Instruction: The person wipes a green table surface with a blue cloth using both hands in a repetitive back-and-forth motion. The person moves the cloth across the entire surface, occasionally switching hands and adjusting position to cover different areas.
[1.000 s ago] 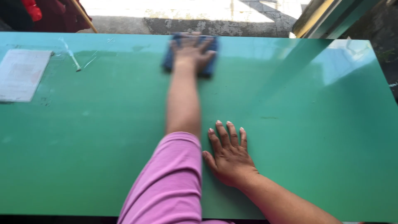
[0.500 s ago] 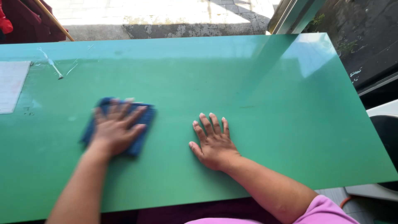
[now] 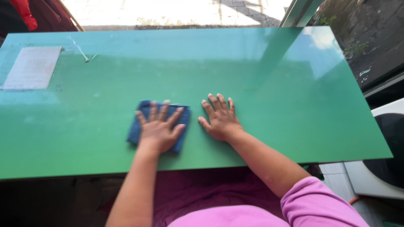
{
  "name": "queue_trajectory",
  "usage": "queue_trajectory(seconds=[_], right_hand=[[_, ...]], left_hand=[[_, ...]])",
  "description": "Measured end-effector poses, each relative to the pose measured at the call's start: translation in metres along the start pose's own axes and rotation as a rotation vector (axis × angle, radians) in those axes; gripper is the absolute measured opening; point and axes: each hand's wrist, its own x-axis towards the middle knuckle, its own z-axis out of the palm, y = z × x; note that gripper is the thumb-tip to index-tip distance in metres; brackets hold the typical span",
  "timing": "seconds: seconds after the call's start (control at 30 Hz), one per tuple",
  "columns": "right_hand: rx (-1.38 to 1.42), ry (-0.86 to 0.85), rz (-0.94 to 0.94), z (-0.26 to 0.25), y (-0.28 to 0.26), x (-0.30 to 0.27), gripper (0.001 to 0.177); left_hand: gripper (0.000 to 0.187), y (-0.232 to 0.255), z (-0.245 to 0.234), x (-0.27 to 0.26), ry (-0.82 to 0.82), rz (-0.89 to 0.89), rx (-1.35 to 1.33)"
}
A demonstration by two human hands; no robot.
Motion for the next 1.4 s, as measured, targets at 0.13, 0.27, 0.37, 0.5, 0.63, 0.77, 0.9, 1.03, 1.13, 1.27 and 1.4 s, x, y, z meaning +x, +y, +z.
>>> queue_trajectory(seconds=[0.13, 0.27, 0.37, 0.5, 0.63, 0.77, 0.9, 1.03, 1.13, 1.27, 1.4], right_hand=[[0.014, 0.055, -0.004, 0.007, 0.003, -0.001, 0.066], [0.023, 0.06, -0.004, 0.009, 0.004, 0.0, 0.065], [0.017, 0.077, 0.001, 0.013, 0.003, 0.002, 0.065], [-0.005, 0.103, 0.005, 0.013, 0.0, 0.0, 0.063], [0.012, 0.073, 0.012, 0.012, -0.003, -0.007, 0.064], [-0.015, 0.144, 0.003, 0.009, 0.007, 0.005, 0.064], [0.017, 0.149, 0.008, 0.017, 0.004, -0.001, 0.063], [-0.07, 0.3, -0.051, 0.035, 0.004, 0.003, 0.06], [-0.167, 0.323, -0.038, 0.033, -0.012, -0.001, 0.056], [-0.278, 0.534, -0.239, 0.013, -0.071, -0.026, 0.029], [-0.023, -0.125, -0.389, 0.017, -0.108, -0.068, 0.066]], left_hand=[[0.059, -0.022, 0.012, -0.014, -0.054, 0.102, -0.003], [0.056, -0.141, 0.056, -0.019, 0.029, -0.212, 0.004], [0.056, -0.168, 0.074, -0.014, 0.093, -0.364, -0.001], [0.055, -0.061, 0.033, -0.019, 0.031, -0.231, 0.006], [0.057, 0.026, 0.012, -0.048, -0.07, -0.014, -0.016], [0.056, -0.013, 0.015, -0.053, -0.045, 0.048, 0.011], [0.059, -0.141, 0.064, -0.055, 0.07, -0.347, 0.011], [0.059, -0.088, 0.059, -0.046, 0.047, -0.343, 0.006], [0.059, -0.004, 0.038, -0.053, 0.03, -0.088, -0.016], [0.069, 0.025, 0.054, -0.059, 0.569, 0.323, -0.759], [0.04, -0.024, 0.065, -0.063, 0.895, 0.183, -1.04]])
